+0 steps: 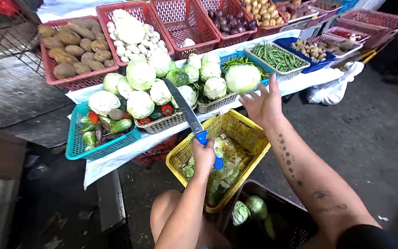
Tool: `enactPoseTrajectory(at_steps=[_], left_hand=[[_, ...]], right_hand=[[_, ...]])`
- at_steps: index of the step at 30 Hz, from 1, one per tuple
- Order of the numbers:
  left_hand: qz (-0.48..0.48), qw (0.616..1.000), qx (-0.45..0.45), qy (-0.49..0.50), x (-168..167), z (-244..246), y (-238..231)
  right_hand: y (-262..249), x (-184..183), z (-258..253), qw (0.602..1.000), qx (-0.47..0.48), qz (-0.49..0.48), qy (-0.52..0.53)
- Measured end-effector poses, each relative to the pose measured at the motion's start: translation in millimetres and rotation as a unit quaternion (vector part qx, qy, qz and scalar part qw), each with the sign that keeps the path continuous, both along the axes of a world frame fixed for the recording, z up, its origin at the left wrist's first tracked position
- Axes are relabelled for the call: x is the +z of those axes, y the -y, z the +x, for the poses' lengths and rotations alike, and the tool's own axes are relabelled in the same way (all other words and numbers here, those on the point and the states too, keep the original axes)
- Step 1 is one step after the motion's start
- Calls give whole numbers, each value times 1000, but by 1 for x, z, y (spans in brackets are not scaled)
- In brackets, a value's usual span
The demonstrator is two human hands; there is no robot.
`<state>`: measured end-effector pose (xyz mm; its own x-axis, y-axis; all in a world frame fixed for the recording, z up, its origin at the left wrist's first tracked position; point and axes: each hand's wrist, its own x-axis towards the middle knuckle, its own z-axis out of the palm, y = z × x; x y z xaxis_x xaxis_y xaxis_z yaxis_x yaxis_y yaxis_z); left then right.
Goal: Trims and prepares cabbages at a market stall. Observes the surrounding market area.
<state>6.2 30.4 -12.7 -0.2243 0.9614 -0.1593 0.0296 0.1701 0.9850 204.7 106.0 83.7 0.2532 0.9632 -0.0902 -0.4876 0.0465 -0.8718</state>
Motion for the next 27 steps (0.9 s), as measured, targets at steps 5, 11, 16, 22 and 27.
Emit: enactPoseTrajectory(at_steps=[5,11,16,22,27], left_hand=[[11,989,45,141,17,-5,1],[39,981,32,189,36,-21,11],[42,985,9,165,27,-12,10],[35,985,-56,160,29,2,16],[43,988,-61,137,23,2,21]], right_hand=[[50,6,-16,946,-2,117,302],[189,-129,18,595,584,-136,535],[269,-245,85,423,513,-422,616],[279,-315,57,575,347,-549,497],[266,-370,38,651,228,-570,445]])
